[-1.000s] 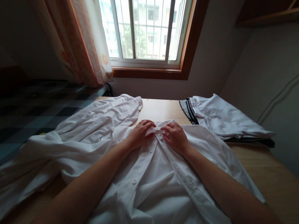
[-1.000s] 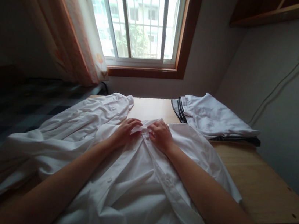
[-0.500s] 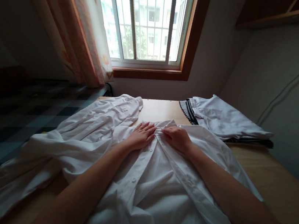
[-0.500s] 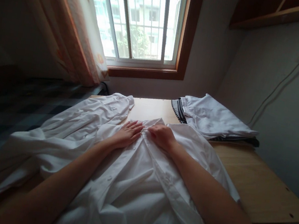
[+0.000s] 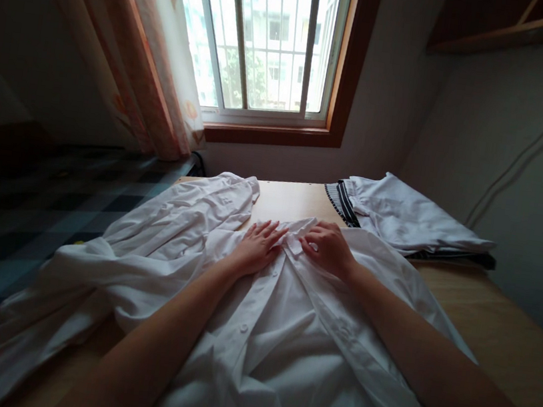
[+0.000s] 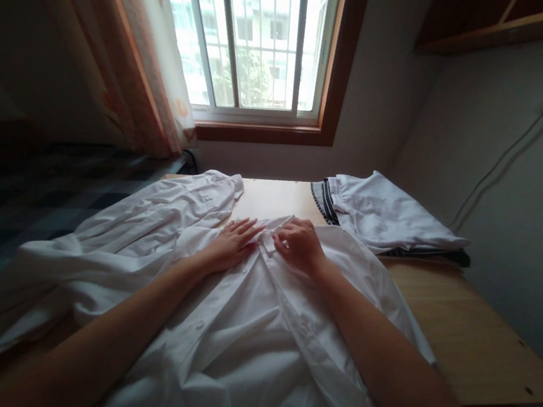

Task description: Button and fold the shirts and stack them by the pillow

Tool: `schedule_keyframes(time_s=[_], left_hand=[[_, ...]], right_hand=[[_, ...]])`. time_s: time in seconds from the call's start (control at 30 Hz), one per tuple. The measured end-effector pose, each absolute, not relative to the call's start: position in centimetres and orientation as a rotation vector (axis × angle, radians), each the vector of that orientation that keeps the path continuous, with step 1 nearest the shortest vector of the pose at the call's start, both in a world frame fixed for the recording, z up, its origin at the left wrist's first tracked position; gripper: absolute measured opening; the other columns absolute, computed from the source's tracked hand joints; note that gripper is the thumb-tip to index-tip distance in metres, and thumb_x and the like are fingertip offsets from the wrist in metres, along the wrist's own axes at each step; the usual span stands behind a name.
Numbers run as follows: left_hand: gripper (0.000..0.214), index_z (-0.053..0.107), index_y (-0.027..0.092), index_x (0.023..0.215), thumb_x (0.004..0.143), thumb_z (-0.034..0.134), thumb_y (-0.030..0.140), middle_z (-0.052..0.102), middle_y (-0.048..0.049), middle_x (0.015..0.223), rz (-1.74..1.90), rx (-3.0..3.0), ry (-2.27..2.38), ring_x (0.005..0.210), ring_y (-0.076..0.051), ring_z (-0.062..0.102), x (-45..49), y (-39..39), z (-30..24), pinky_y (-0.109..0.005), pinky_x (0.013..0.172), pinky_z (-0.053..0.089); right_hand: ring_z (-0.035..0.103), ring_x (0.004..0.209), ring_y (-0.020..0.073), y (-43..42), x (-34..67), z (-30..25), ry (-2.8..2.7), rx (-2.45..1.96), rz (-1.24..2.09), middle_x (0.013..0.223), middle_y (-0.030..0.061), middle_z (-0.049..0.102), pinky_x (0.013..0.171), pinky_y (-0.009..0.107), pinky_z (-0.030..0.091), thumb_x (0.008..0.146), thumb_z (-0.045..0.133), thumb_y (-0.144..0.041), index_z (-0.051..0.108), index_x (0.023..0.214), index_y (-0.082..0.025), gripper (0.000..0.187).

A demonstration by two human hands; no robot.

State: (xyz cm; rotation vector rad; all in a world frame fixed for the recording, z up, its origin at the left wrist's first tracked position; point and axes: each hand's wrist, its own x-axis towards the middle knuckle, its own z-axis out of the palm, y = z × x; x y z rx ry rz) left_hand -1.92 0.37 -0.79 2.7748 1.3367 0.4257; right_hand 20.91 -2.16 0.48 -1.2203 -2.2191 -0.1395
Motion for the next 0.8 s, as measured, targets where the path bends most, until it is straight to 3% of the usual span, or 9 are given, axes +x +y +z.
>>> schedule_keyframes(time_s=[0.13, 0.2, 0.3, 0.43, 0.53, 0.63, 0.8], left_hand=[[0.052, 0.040, 0.032, 0.151, 0.100, 0.041, 0.023, 0.031, -0.0044, 0.162, 0.504, 2.902, 1.117, 0.151, -0.024, 0.025, -1.3, -0.6, -0.1, -0.049, 0.123, 0.018], [0.049, 0.039, 0.031, 0.151, 0.102, 0.040, 0.034, 0.034, -0.0034, 0.161, 0.397, 2.846, 1.091, 0.150, -0.021, 0.025, -0.9, -1.0, -0.2, -0.045, 0.124, 0.017], [0.051, 0.042, 0.031, 0.149, 0.102, 0.039, 0.048, 0.037, -0.0019, 0.159, 0.226, 2.756, 1.095, 0.150, -0.021, 0.025, -0.5, -1.3, -0.8, -0.044, 0.124, 0.015], [0.048, 0.049, 0.032, 0.145, 0.100, 0.042, 0.049, 0.042, -0.0022, 0.156, 0.304, 2.763, 1.129, 0.148, -0.023, 0.031, -0.4, -1.2, -0.8, -0.045, 0.123, 0.018], [0.042, 0.057, 0.025, 0.137, 0.100, 0.045, 0.039, 0.055, -0.0072, 0.145, 0.600, 2.751, 1.358, 0.137, -0.025, 0.046, -1.0, -0.6, -0.1, -0.044, 0.118, 0.029], [0.036, 0.063, 0.020, 0.128, 0.097, 0.047, 0.028, 0.065, -0.0111, 0.129, 0.844, 2.618, 1.737, 0.123, -0.027, 0.054, -2.3, 0.7, 0.4, -0.043, 0.109, 0.038], [0.028, 0.069, 0.019, 0.112, 0.092, 0.050, 0.022, 0.069, -0.0114, 0.109, 0.799, 2.454, 1.926, 0.109, -0.027, 0.058, -4.0, 2.0, 0.2, -0.039, 0.100, 0.043]], right_hand=[[0.055, 0.100, 0.0281, -0.9, 21.9, -0.7, -1.861, -1.497, -0.278, 0.094, 0.0116, 0.068, 0.092, 0.041, 0.038, 0.091, 0.054, -0.027, 0.068, 0.081, -0.020, 0.018], [0.054, 0.106, 0.0307, -0.1, 22.5, -1.9, -1.782, -1.579, -0.287, 0.105, 0.0143, 0.067, 0.094, 0.042, 0.039, 0.089, 0.057, -0.029, 0.067, 0.098, -0.019, 0.016], [0.049, 0.121, 0.0336, 0.8, 23.0, -3.9, -1.813, -1.628, -0.286, 0.123, 0.0178, 0.063, 0.104, 0.046, 0.035, 0.089, 0.060, -0.032, 0.062, 0.117, -0.017, 0.032], [0.054, 0.117, 0.0307, 1.5, 23.4, -4.8, -1.890, -1.685, -0.197, 0.115, 0.0157, 0.068, 0.105, 0.046, 0.035, 0.092, 0.058, -0.038, 0.067, 0.106, -0.018, 0.026], [0.060, 0.103, 0.0276, 1.7, 23.6, -4.1, -1.857, -1.700, -0.097, 0.103, 0.0125, 0.070, 0.095, 0.040, 0.041, 0.090, 0.059, -0.041, 0.069, 0.092, -0.019, 0.024], [0.061, 0.100, 0.0259, 1.8, 23.8, -3.3, -1.821, -1.638, -0.024, 0.100, 0.0097, 0.071, 0.090, 0.037, 0.042, 0.090, 0.058, -0.036, 0.069, 0.090, -0.019, 0.020], [0.062, 0.098, 0.0239, 1.7, 23.7, -2.9, -1.818, -1.533, -0.010, 0.094, 0.0059, 0.072, 0.092, 0.036, 0.038, 0.091, 0.054, -0.032, 0.068, 0.089, -0.022, 0.017]])
